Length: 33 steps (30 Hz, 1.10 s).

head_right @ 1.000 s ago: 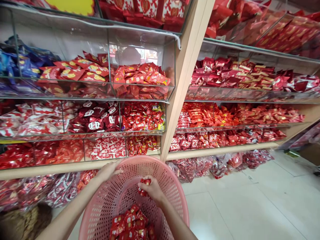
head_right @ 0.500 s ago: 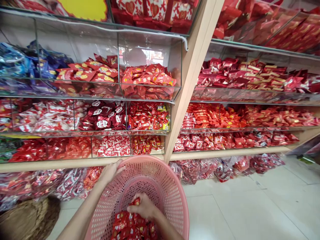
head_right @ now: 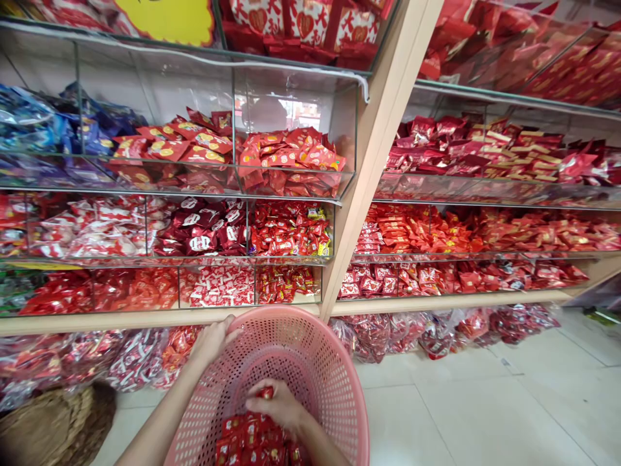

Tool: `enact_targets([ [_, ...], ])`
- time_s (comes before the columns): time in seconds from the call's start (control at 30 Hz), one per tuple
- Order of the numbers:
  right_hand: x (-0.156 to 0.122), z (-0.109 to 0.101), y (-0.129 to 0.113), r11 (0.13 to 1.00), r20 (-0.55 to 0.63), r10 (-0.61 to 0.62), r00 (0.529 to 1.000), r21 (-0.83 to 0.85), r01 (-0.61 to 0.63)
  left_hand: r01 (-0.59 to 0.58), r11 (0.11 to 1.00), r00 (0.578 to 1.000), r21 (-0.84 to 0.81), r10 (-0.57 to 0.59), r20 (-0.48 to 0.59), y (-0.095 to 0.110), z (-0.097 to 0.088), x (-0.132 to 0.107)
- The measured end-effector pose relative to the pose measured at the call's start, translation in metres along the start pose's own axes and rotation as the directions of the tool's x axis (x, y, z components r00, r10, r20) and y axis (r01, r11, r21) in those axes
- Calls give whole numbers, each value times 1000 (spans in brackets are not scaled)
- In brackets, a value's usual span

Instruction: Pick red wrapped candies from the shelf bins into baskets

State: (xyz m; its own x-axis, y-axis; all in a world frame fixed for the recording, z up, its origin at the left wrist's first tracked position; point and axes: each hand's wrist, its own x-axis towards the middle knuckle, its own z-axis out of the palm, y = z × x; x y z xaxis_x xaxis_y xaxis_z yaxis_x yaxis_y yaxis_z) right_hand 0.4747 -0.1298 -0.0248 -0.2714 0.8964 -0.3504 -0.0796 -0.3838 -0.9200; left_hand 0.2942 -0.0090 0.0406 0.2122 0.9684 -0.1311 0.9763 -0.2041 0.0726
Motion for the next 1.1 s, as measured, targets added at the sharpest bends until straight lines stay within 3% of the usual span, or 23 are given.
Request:
enact_targets([
  [0.13,8,-10,3,997,-193,36,981,75,-22,-11,1000,1000,6,11,-2,0,2,0],
  [0.27,7,-11,2,992,-191,90,978,100,-72,-7,1000,1000,16,7,-13,-2,6,2],
  [0.47,1,-6,-2,994,-82,113,990,16,-112,-21,1000,1000,8,21,-23,-4,10,4],
  [0.6,-7,-4,-6,992,98,93,991,-92,-84,-12,1000,1000,7,12,-11,-4,10,4],
  [0.73,-17,-2,-10,972,339,128,932,-231,-50,-5,1000,1000,5,5,-12,-4,11,4],
  [0.83,-21,-1,-9,962,449,140,882,-273,-14,2,1000,1000,6,-2,-8,-5,11,5],
  [1.0,-24,2,-12,964,542,168,823,-265,-22,11,1000,1000,-4,-11,5,-4,12,5],
  [1.03,-24,3,-13,973,533,151,833,-230,-30,8,1000,1000,-5,-8,2,-5,13,5],
  [1.1,-21,6,-15,990,423,112,899,-130,-62,1,1000,1000,-2,-1,-9,-5,13,6],
])
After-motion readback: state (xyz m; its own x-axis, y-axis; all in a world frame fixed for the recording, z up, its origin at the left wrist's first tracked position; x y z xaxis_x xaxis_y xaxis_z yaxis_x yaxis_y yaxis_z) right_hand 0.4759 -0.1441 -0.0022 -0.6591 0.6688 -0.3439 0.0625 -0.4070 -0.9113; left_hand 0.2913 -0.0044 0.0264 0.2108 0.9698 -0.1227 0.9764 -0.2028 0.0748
